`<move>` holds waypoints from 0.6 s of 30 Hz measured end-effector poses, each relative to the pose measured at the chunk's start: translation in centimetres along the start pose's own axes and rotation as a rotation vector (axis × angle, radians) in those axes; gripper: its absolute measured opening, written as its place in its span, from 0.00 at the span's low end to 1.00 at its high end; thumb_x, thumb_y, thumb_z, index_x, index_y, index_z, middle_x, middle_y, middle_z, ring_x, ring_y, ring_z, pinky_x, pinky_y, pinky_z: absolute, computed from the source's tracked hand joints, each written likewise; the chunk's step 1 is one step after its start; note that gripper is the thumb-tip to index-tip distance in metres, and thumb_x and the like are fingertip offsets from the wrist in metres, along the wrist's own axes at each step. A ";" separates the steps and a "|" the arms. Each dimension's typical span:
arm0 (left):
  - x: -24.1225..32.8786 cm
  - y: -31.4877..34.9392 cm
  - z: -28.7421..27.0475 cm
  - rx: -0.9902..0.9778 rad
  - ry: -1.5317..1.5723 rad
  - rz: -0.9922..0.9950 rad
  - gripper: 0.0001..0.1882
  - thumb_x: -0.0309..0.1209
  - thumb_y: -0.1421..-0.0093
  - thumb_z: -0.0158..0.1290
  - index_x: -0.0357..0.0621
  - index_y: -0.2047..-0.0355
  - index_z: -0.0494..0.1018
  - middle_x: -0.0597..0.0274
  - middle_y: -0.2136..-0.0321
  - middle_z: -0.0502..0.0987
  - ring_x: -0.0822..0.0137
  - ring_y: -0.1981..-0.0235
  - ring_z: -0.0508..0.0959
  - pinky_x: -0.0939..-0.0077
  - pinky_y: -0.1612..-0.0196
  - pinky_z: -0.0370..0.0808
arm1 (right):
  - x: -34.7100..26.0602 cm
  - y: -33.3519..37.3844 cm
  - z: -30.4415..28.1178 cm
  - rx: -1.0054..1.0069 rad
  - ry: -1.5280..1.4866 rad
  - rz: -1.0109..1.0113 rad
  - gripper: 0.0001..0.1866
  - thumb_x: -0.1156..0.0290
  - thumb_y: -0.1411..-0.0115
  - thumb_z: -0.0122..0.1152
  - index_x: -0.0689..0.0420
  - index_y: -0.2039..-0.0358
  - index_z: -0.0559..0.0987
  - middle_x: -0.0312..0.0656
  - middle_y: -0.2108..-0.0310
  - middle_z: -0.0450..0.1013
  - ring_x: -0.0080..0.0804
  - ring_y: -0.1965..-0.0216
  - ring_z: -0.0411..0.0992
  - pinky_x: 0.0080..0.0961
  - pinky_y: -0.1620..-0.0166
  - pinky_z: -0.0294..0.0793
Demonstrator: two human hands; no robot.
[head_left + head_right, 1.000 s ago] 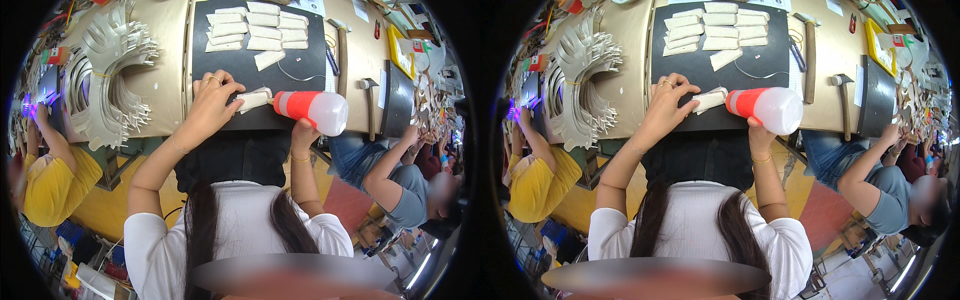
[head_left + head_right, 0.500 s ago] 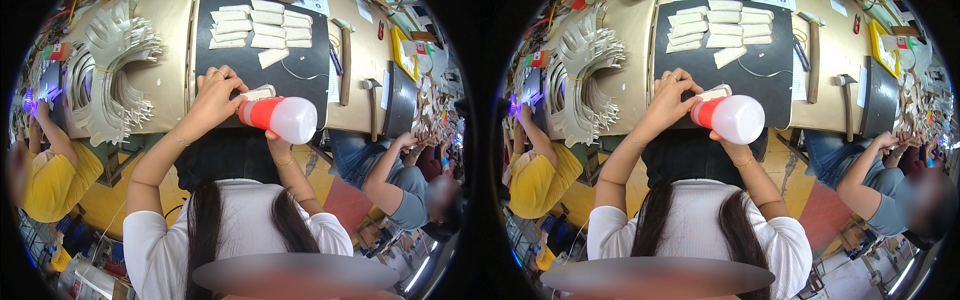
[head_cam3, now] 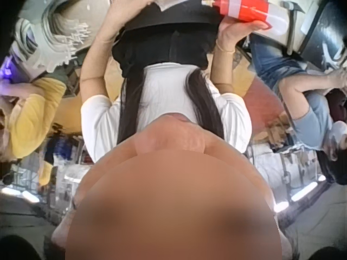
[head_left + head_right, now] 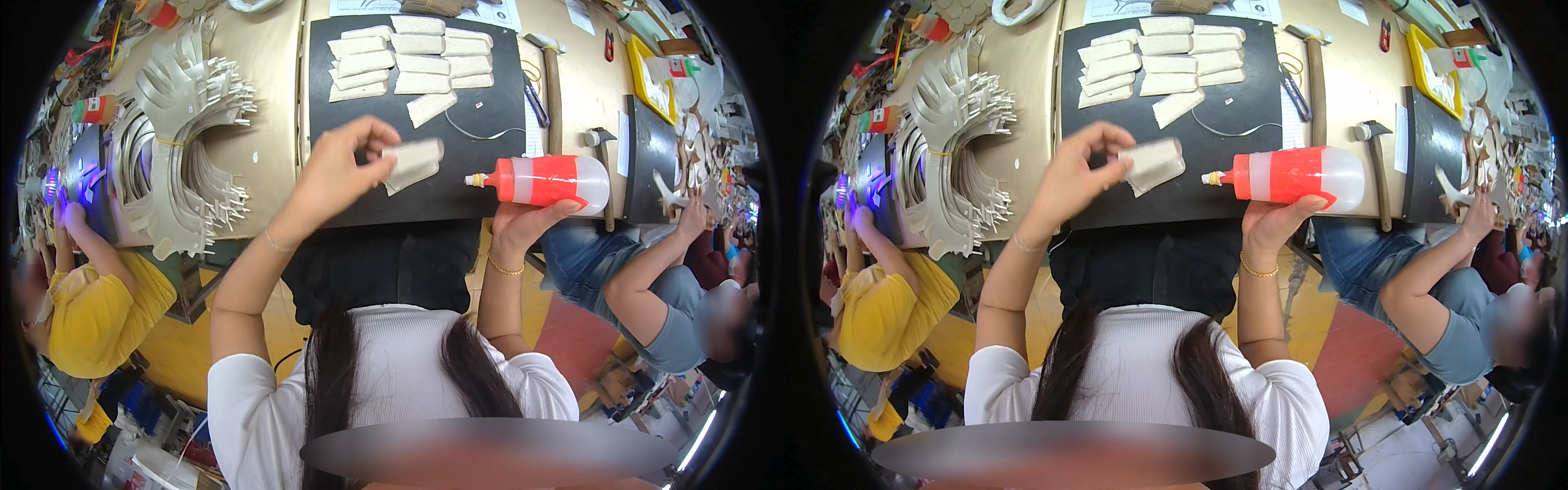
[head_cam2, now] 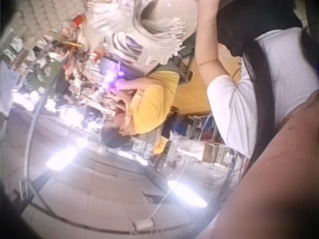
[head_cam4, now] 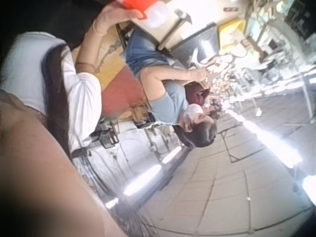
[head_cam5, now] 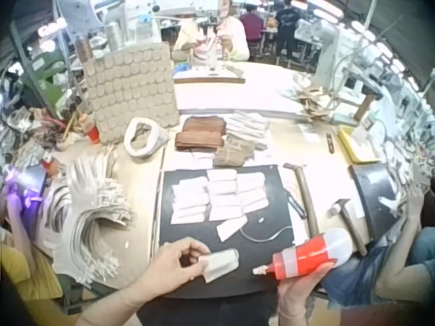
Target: The person applies glue from a red squeeze bottle onto small white rectangular pieces on a black work surface. The person repeatedly picks up pieces, applies glue along their edges, and places them back on the table. Other workers are visible in the background.
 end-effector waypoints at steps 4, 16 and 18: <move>1.2 -6.2 -2.1 0.076 -0.137 0.123 0.11 0.27 0.44 0.58 0.36 0.60 0.77 0.67 0.71 0.77 0.78 0.68 0.73 0.82 0.63 0.71 | 0.7 0.1 -0.3 -0.006 0.019 -0.010 0.46 0.29 0.45 0.52 0.54 0.40 0.61 0.39 0.49 0.67 0.34 0.48 0.69 0.38 0.45 0.74; -0.3 -13.9 -1.6 0.370 -0.896 0.500 0.09 0.37 0.48 0.60 0.53 0.65 0.81 0.66 0.66 0.75 0.65 0.60 0.73 0.67 0.57 0.58 | -0.6 -0.3 -0.1 -0.043 0.003 0.025 0.47 0.29 0.47 0.55 0.56 0.42 0.63 0.38 0.49 0.67 0.33 0.47 0.68 0.37 0.43 0.71; -0.5 -13.6 -1.5 0.392 -0.988 0.573 0.09 0.39 0.47 0.61 0.53 0.67 0.81 0.66 0.66 0.75 0.64 0.61 0.73 0.66 0.57 0.58 | -0.2 -0.5 0.0 -0.052 0.009 0.022 0.46 0.29 0.46 0.52 0.54 0.40 0.62 0.38 0.48 0.67 0.33 0.46 0.68 0.38 0.44 0.72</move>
Point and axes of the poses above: each hand's wrist, its own y-axis away from the middle knuckle, its own z-axis out of the palm, x = y × z, the point moved 1 cm from there along -y, towards the middle knuckle
